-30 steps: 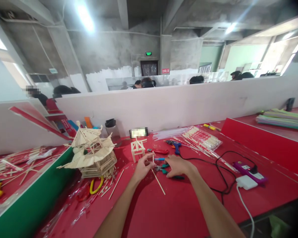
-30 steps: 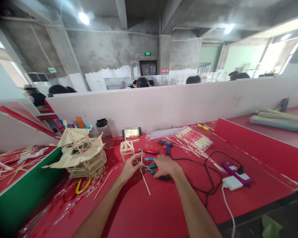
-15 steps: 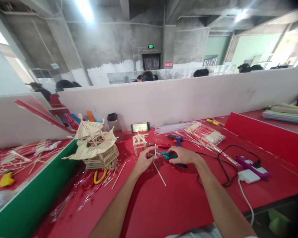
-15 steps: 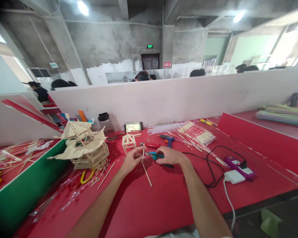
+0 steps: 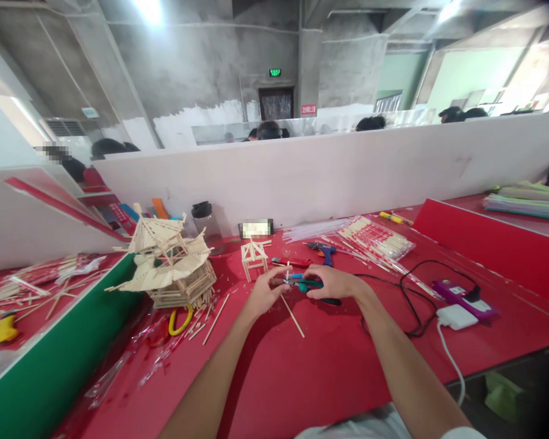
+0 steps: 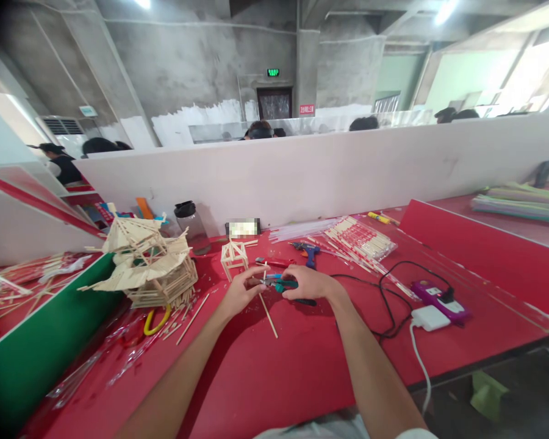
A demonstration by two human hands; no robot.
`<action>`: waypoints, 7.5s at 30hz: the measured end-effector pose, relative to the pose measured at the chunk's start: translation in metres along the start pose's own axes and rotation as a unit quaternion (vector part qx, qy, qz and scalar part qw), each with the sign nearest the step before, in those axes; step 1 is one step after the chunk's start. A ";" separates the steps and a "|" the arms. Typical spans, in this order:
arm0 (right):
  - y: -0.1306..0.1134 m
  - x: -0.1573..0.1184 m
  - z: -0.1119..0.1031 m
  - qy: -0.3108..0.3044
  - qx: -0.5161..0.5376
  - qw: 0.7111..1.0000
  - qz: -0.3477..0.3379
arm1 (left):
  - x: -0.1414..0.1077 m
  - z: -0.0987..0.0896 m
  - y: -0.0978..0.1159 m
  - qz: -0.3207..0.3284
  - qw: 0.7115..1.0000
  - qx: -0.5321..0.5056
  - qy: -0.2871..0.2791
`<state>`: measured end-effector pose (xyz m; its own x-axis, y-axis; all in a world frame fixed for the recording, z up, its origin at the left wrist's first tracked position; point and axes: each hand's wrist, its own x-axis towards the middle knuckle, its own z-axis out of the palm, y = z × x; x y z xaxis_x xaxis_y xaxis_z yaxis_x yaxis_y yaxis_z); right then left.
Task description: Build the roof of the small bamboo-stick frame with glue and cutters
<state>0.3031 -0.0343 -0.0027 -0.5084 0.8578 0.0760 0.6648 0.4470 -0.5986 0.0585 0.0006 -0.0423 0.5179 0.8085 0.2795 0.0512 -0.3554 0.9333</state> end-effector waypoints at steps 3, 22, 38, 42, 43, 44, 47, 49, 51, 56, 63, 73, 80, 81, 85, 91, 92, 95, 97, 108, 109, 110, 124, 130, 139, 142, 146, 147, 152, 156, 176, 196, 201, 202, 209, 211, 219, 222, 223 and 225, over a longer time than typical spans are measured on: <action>0.001 0.000 0.001 0.005 -0.001 1.000 -0.002 | 0.000 -0.001 0.003 -0.005 1.000 0.004 -0.004; -0.002 0.001 0.002 0.005 0.010 1.000 -0.008 | 0.000 -0.005 0.003 0.010 0.998 0.055 0.012; 0.001 0.006 0.010 0.034 0.011 0.998 -0.042 | -0.001 -0.014 0.005 0.031 0.996 0.087 -0.010; 0.003 0.008 0.012 0.036 0.011 0.999 -0.039 | -0.002 -0.015 0.009 0.032 0.996 0.080 -0.007; 0.004 0.008 0.013 0.035 0.014 0.999 -0.038 | -0.002 -0.016 0.009 0.033 0.996 0.081 -0.006; 0.005 0.009 0.013 0.034 0.017 0.999 -0.038 | -0.002 -0.016 0.009 0.033 0.996 0.082 -0.004; 0.008 0.010 0.015 0.038 0.025 0.998 -0.045 | -0.002 -0.016 0.009 0.039 0.996 0.082 0.001; 0.009 0.011 0.016 0.042 0.031 0.997 -0.048 | -0.002 -0.017 0.009 0.043 0.996 0.077 0.005; 0.010 0.012 0.017 0.044 0.036 0.997 -0.047 | -0.001 -0.017 0.008 0.039 0.997 0.066 0.007; 0.008 0.013 0.018 0.043 0.037 0.997 -0.046 | -0.002 -0.017 0.007 0.014 0.999 0.035 -0.003; 0.007 0.015 0.019 0.042 0.029 0.998 -0.037 | 0.000 -0.017 -0.002 0.015 0.999 0.038 -0.004; 0.008 0.014 0.020 0.048 0.031 0.998 -0.037 | 0.000 -0.017 -0.004 0.017 0.999 0.045 0.007; 0.007 0.014 0.019 0.043 0.022 0.998 -0.040 | -0.001 -0.017 -0.001 0.013 0.999 0.042 -0.005; 0.007 0.014 0.019 0.045 0.022 0.998 -0.040 | -0.001 -0.017 -0.001 0.015 0.999 0.043 -0.006; 0.006 0.014 0.019 0.048 0.023 0.998 -0.039 | 0.000 -0.017 -0.002 0.023 0.998 0.049 -0.006; 0.008 0.015 0.023 0.048 0.007 0.998 -0.040 | 0.000 -0.018 -0.001 0.030 0.998 0.061 0.008; 0.008 0.015 0.024 0.047 0.001 0.998 -0.040 | 0.001 -0.018 0.000 0.028 0.997 0.066 0.012; 0.004 0.016 0.027 0.045 -0.018 0.998 -0.031 | 0.000 -0.020 0.003 0.019 0.997 0.077 0.022; -0.001 0.016 0.029 0.042 -0.026 0.998 -0.024 | 0.000 -0.022 0.004 0.018 0.996 0.079 0.026; -0.014 0.022 0.042 0.078 -0.046 0.994 -0.056 | -0.001 -0.031 0.001 0.057 0.991 0.115 0.038; -0.014 0.023 0.043 0.080 -0.051 0.994 -0.053 | -0.001 -0.032 0.001 0.066 0.989 0.125 0.035; -0.015 0.023 0.044 0.080 -0.057 0.994 -0.047 | -0.002 -0.033 0.002 0.072 0.988 0.134 0.032; -0.022 0.017 0.054 0.124 -0.209 0.969 -0.045 | -0.020 -0.007 0.025 0.060 0.963 0.249 0.089; -0.026 0.022 0.067 0.122 -0.262 0.956 -0.050 | -0.028 -0.019 0.035 0.104 0.903 0.396 0.131; -0.034 0.023 0.070 0.078 -0.224 0.971 -0.020 | -0.022 -0.036 0.029 0.029 0.943 0.319 0.088; -0.033 0.023 0.068 0.061 -0.237 0.970 -0.008 | -0.019 -0.037 0.019 0.007 0.957 0.282 0.074; -0.029 0.024 0.068 0.063 -0.250 0.966 -0.003 | -0.016 -0.037 0.007 0.009 0.968 0.241 0.068; -0.028 0.024 0.069 0.065 -0.251 0.966 -0.001 | -0.015 -0.037 0.005 0.010 0.970 0.234 0.068; -0.028 0.026 0.068 0.062 -0.254 0.965 0.003 | -0.013 -0.037 0.000 0.008 0.972 0.224 0.076; -0.029 0.027 0.067 0.064 -0.251 0.966 0.008 | -0.014 -0.036 -0.001 0.012 0.969 0.231 0.085; -0.026 0.025 0.069 0.145 -0.299 0.943 -0.003 | -0.018 -0.031 0.015 0.084 0.957 0.251 0.118; -0.030 0.036 0.071 0.079 -0.254 0.962 0.065 | -0.015 -0.034 0.010 0.043 0.953 0.282 0.106; -0.025 0.029 0.058 0.074 -0.256 0.961 0.074 | -0.016 -0.033 0.016 0.049 0.962 0.236 0.131; -0.023 0.026 0.055 0.079 -0.253 0.961 0.074 | -0.015 -0.034 0.015 0.047 0.967 0.211 0.138; -0.010 0.011 0.042 0.079 -0.271 0.955 0.094 | -0.010 -0.035 0.003 -0.019 0.994 0.001 0.103; -0.007 0.009 0.042 0.066 -0.276 0.954 0.098 | -0.011 -0.034 0.004 -0.042 0.995 -0.030 0.089; -0.004 0.003 0.036 0.077 -0.244 0.961 0.106 | -0.010 -0.034 0.003 -0.036 0.997 -0.001 0.064; 0.004 0.007 0.034 0.128 -0.208 0.964 0.102 | -0.010 -0.032 -0.005 -0.034 0.998 0.032 0.049; 0.008 0.010 0.035 0.146 -0.200 0.964 0.098 | -0.010 -0.031 -0.008 -0.043 0.998 0.035 0.039; 0.017 0.015 0.037 0.170 -0.191 0.962 0.093 | -0.012 -0.029 -0.011 -0.066 0.997 0.034 0.014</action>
<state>0.2868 -0.0227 -0.0412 -0.1968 0.9364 0.2907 0.9123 0.2835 -0.2956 0.0269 0.0091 -0.0495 0.4781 0.8633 0.1616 0.1758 -0.2743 0.9454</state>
